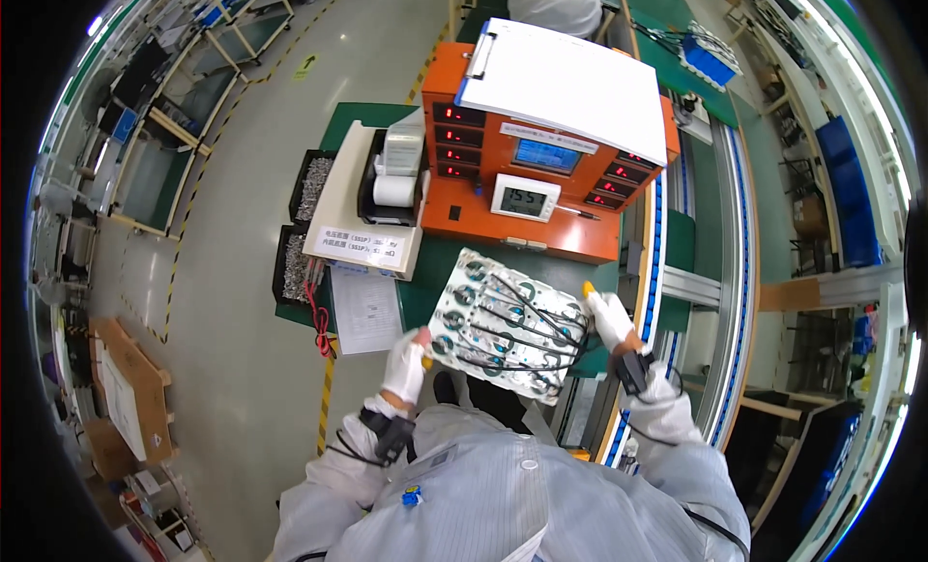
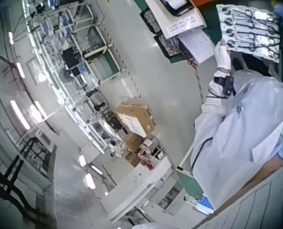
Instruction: The recorder is testing a battery pack using a diagnostic testing machine, connecting leads, and using a power screwdriver.
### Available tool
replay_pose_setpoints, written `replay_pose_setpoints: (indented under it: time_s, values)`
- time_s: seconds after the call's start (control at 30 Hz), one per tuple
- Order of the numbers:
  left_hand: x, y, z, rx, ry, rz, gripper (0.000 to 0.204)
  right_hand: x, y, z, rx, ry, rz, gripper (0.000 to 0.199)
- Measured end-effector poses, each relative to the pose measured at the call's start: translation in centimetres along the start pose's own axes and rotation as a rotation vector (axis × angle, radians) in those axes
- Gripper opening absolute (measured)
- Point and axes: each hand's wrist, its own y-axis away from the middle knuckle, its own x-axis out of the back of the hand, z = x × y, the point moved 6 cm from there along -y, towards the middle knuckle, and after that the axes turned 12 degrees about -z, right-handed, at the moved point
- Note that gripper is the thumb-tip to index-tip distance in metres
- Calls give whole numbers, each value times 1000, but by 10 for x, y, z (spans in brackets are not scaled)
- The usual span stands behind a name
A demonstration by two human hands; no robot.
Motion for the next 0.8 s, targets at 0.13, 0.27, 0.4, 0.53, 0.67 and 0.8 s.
replay_pose_setpoints:
  time_s: [0.13, 0.27, 0.4, 0.53, 0.67, 0.8]
  values:
    - [-13, -73, 60, -239, -133, -66, 54, -24, 82, 54, -20, -223, 200, 36]
    - [-52, -128, 111, -215, -585, -72, 72, -66, 111, 70, 82, -155, 125, 16]
    - [-86, -172, 117, -164, -726, -209, 78, -110, 112, 88, 13, -897, 130, 38]
    - [-85, -197, 101, -64, -770, -226, 78, -117, 102, 91, 85, -827, 99, 34]
    - [-66, -168, 111, -117, -698, -110, 57, -123, 103, 99, 161, -888, -68, 37]
    - [-44, -54, 102, -365, -550, -347, 40, -158, 104, 103, 42, -127, -72, 50]
